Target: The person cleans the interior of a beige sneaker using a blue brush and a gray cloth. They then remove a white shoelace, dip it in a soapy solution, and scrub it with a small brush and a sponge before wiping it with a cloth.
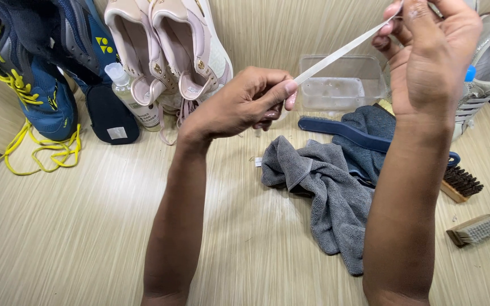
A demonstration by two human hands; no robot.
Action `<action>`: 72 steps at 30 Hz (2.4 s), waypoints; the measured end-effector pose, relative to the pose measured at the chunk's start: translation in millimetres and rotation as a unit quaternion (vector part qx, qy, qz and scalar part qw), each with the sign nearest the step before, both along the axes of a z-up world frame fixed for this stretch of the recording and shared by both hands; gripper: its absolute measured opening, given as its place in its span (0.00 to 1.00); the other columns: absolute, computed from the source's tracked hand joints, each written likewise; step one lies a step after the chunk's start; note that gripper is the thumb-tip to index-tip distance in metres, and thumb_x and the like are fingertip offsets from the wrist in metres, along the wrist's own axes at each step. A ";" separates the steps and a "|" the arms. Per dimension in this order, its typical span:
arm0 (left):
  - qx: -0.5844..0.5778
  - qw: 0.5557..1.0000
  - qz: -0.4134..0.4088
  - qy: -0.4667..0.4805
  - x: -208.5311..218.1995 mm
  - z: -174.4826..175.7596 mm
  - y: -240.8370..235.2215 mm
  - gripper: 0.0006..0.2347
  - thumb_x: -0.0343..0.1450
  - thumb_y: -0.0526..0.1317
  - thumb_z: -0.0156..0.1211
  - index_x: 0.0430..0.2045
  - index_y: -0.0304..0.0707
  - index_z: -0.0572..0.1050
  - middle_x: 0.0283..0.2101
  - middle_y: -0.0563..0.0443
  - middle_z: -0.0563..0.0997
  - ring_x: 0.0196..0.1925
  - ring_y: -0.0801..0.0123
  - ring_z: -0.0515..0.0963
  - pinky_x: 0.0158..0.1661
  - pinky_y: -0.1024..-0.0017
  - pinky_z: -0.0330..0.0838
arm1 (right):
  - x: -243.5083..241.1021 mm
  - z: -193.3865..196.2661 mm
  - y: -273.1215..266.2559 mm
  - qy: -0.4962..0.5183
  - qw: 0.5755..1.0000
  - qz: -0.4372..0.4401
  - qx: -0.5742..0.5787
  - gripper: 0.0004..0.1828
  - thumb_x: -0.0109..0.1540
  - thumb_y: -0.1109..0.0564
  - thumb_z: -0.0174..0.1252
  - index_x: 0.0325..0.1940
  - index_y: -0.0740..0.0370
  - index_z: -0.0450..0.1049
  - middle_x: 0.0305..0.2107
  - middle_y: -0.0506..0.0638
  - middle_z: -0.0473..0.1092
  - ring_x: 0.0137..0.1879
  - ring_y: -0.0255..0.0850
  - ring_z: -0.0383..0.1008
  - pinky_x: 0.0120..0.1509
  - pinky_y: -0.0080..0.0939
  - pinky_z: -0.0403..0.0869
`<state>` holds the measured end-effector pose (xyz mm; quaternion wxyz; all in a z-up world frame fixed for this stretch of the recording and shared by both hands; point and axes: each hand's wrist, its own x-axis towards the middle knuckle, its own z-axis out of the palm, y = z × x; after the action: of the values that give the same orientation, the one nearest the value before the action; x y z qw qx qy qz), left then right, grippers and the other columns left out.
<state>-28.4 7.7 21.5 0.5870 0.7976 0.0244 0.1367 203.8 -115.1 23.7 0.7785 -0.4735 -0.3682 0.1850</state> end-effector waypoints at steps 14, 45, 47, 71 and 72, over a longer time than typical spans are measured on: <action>-0.167 0.955 0.051 -0.240 -19.5 11.5 3.4 0.13 0.78 0.48 0.54 0.34 0.36 0.76 0.63 0.36 0.76 0.65 0.60 0.78 0.61 0.65 0.82 | -3.8 16.3 -33.9 -0.215 0.888 0.156 -0.376 0.05 0.65 0.64 0.63 0.40 0.72 0.78 0.32 0.62 0.79 0.40 0.44 0.82 0.50 0.38 0.82; -0.060 0.942 0.186 -0.272 21.5 -5.4 -33.5 0.08 0.76 0.29 0.61 0.48 0.29 0.75 0.55 0.47 0.79 0.41 0.55 0.93 0.42 0.70 0.95 | -196.6 -141.9 -79.6 -0.555 0.679 0.201 -0.436 0.22 0.64 0.56 0.54 0.61 0.57 0.61 0.47 0.61 0.64 0.32 0.66 0.77 0.29 0.68 0.73; -0.066 0.941 0.195 -0.270 16.1 -2.8 -30.9 0.08 0.75 0.29 0.61 0.48 0.28 0.75 0.55 0.45 0.80 0.41 0.55 0.93 0.42 0.70 0.94 | -175.3 -108.2 -93.8 -0.527 0.666 0.232 -0.473 0.15 0.65 0.51 0.53 0.54 0.56 0.64 0.43 0.57 0.67 0.38 0.62 0.75 0.38 0.65 0.72; -0.212 0.955 0.163 0.127 -21.2 -31.5 -40.0 0.13 0.76 0.53 0.40 0.36 0.44 0.58 0.34 0.40 0.85 0.40 0.59 0.88 0.42 0.56 0.83 | -38.2 -117.7 -74.8 -0.014 0.936 0.298 -0.187 0.19 0.72 0.50 0.49 0.55 0.69 0.73 0.15 0.45 0.57 0.20 0.29 0.53 0.24 0.27 0.53; -0.187 0.961 0.154 0.133 -35.6 -36.2 -34.3 0.18 0.77 0.57 0.39 0.35 0.40 0.64 0.26 0.37 0.80 0.32 0.56 0.89 0.37 0.51 0.89 | -29.9 -130.4 -73.9 0.068 0.935 0.314 -0.148 0.16 0.75 0.55 0.45 0.53 0.73 0.70 0.12 0.42 0.51 0.18 0.26 0.49 0.20 0.26 0.53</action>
<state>-64.0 -26.6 -14.7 0.6890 0.6712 0.2498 0.1111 173.9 -189.0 -106.7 0.6246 -0.4300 -0.4128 0.5046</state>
